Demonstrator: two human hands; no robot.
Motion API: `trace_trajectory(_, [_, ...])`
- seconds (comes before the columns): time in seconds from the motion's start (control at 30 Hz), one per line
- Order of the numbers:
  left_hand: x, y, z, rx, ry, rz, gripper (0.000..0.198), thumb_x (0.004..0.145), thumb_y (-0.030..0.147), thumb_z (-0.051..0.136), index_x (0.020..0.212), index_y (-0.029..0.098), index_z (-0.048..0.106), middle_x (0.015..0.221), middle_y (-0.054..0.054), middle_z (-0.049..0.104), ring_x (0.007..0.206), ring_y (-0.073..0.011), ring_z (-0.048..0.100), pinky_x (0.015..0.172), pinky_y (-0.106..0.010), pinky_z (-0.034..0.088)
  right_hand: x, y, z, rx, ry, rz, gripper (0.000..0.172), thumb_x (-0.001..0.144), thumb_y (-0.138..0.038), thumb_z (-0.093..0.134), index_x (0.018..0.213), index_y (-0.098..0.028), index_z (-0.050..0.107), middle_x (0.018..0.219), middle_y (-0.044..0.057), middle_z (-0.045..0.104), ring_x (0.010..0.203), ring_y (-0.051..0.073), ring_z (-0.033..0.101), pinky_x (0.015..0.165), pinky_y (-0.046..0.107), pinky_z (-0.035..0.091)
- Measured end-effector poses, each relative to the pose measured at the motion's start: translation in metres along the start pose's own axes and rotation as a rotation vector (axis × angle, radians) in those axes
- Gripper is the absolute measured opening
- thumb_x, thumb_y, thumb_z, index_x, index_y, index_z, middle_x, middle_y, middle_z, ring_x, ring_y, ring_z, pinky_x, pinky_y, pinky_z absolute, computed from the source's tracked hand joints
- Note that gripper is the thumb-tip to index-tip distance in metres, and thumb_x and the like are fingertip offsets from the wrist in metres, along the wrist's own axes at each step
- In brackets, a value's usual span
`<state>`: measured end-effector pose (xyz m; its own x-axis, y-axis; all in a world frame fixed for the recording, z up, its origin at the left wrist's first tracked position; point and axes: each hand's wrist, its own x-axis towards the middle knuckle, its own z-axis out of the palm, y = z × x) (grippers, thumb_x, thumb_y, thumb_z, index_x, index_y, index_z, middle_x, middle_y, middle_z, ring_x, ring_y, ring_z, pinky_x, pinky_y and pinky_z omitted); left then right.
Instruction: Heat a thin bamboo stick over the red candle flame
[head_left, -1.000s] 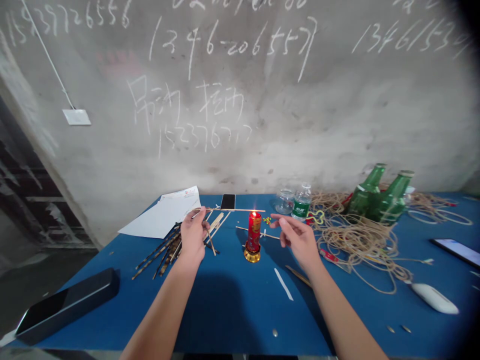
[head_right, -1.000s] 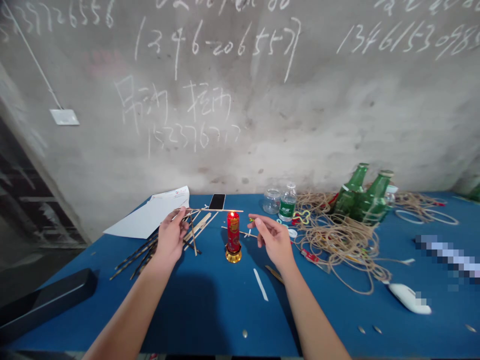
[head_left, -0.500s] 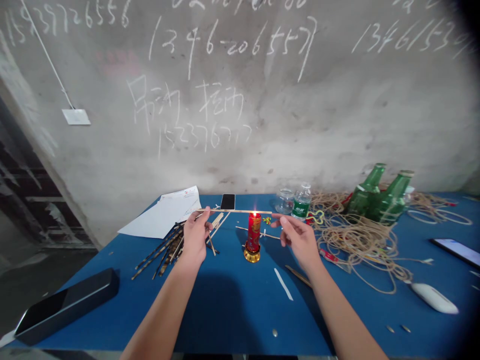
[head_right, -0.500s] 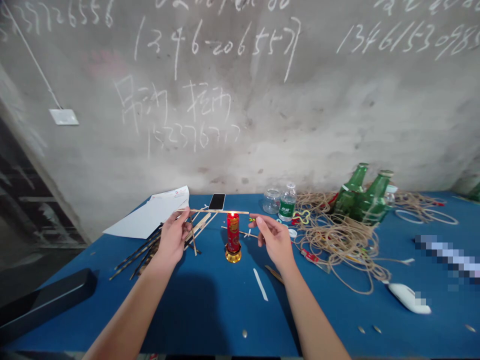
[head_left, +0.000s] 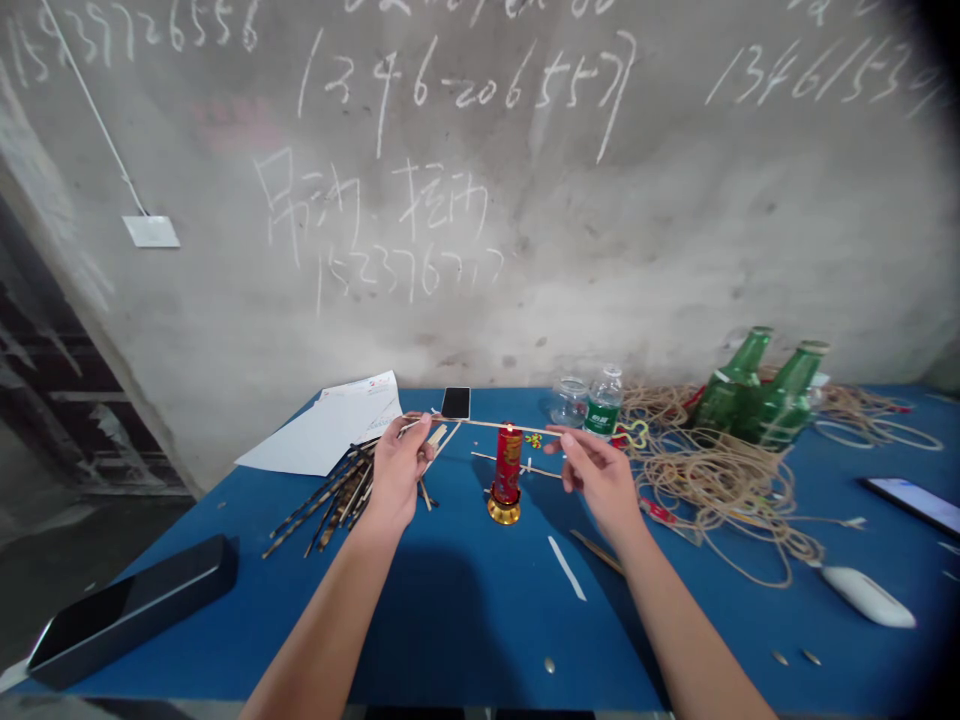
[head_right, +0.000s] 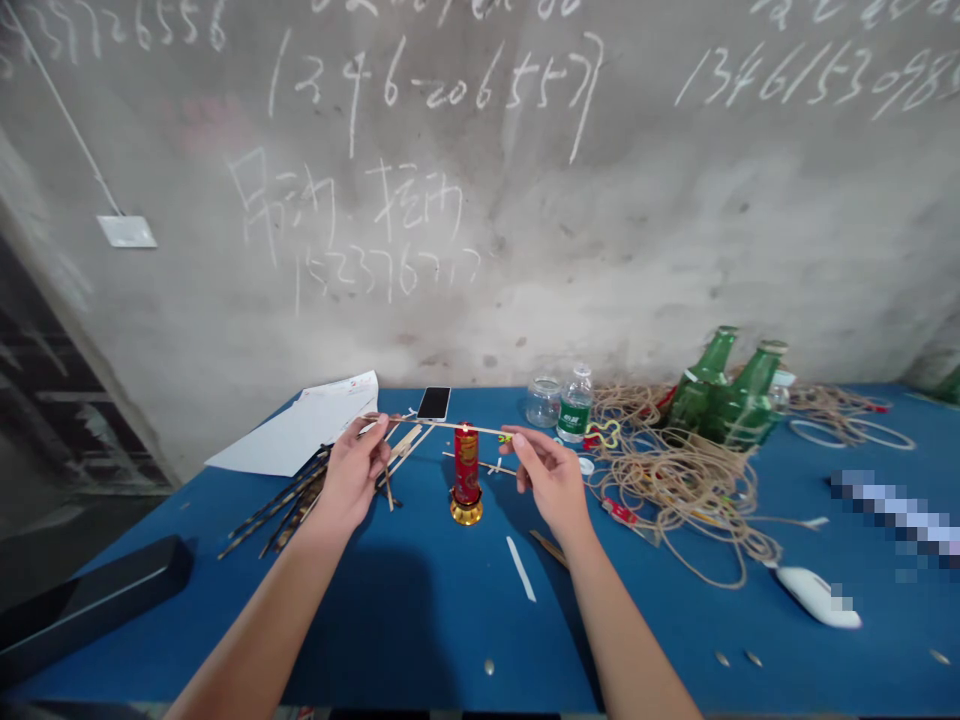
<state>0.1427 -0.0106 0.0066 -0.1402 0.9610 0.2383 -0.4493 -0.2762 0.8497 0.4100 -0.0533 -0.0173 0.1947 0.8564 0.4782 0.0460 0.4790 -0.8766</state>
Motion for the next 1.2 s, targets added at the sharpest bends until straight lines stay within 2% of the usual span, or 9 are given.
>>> trace_trajectory(0.2, [-0.0012,-0.0003,0.0005,0.023,-0.011,0.028,0.044,0.072,0.045,0.092,0.097,0.018,0.069,0.102,-0.007,0.074,0.052,-0.0037,0.051,0.039,-0.017,0.02,0.0013,0.0034,-0.0002,0.021,0.042,-0.023,0.039,0.093,-0.055,0.074,0.11,-0.021,0.08,0.093,0.009,0.079,0.044,0.01,0.051,0.04,0.027,0.042])
trace_trajectory(0.4, [-0.005,0.0012,0.0031,0.092,0.01,0.053,0.046,0.071,0.047,0.093,0.099,0.018,0.07,0.099,-0.007,0.073,0.054,-0.0064,0.055,0.042,-0.018,0.027,0.0017,0.0037,-0.0014,0.049,0.072,-0.025,0.037,0.094,-0.052,0.074,0.114,-0.021,0.079,0.09,0.008,0.078,0.045,0.009,0.049,0.04,0.026,0.04])
trace_trajectory(0.6, [-0.005,-0.0009,0.0022,0.164,-0.014,0.092,0.038,0.081,0.049,0.085,0.097,0.019,0.07,0.098,-0.007,0.074,0.053,-0.0073,0.054,0.048,-0.02,0.037,0.0007,0.0016,-0.0022,0.065,0.104,-0.046,0.035,0.095,-0.048,0.074,0.12,-0.023,0.077,0.086,0.005,0.074,0.045,0.009,0.047,0.04,0.025,0.038])
trace_trajectory(0.73, [-0.0036,-0.0037,0.0002,0.209,-0.013,0.112,0.037,0.087,0.053,0.078,0.098,0.018,0.071,0.09,-0.006,0.07,0.05,-0.0067,0.048,0.044,-0.02,0.031,0.0015,0.0031,-0.0027,0.079,0.123,-0.072,0.029,0.094,-0.045,0.075,0.114,-0.023,0.079,0.085,0.005,0.074,0.045,0.008,0.048,0.041,0.025,0.038])
trace_trajectory(0.83, [-0.0037,-0.0043,-0.0009,0.189,-0.008,0.104,0.039,0.092,0.056,0.072,0.096,0.017,0.072,0.072,0.0,0.058,0.048,-0.0061,0.039,0.044,-0.019,0.028,0.0022,0.0041,-0.0031,0.092,0.123,-0.072,0.027,0.093,-0.044,0.076,0.11,-0.023,0.081,0.084,0.005,0.074,0.045,0.008,0.048,0.041,0.024,0.038])
trace_trajectory(0.93, [-0.0045,-0.0032,-0.0009,0.169,-0.016,0.078,0.038,0.095,0.055,0.067,0.096,0.017,0.072,0.067,0.003,0.05,0.051,-0.0067,0.037,0.044,-0.017,0.027,0.0025,0.0043,-0.0034,0.098,0.127,-0.072,0.027,0.092,-0.044,0.077,0.109,-0.023,0.081,0.084,0.005,0.074,0.045,0.008,0.047,0.04,0.025,0.038])
trace_trajectory(1.2, [-0.002,-0.0049,-0.0027,0.136,-0.069,0.11,0.035,0.1,0.05,0.062,0.105,0.017,0.071,0.074,0.001,0.057,0.045,-0.0038,0.037,0.042,-0.017,0.025,0.0029,0.0033,-0.0031,0.075,0.123,-0.049,0.031,0.091,-0.046,0.078,0.112,-0.024,0.082,0.087,0.006,0.076,0.045,0.009,0.048,0.041,0.025,0.038])
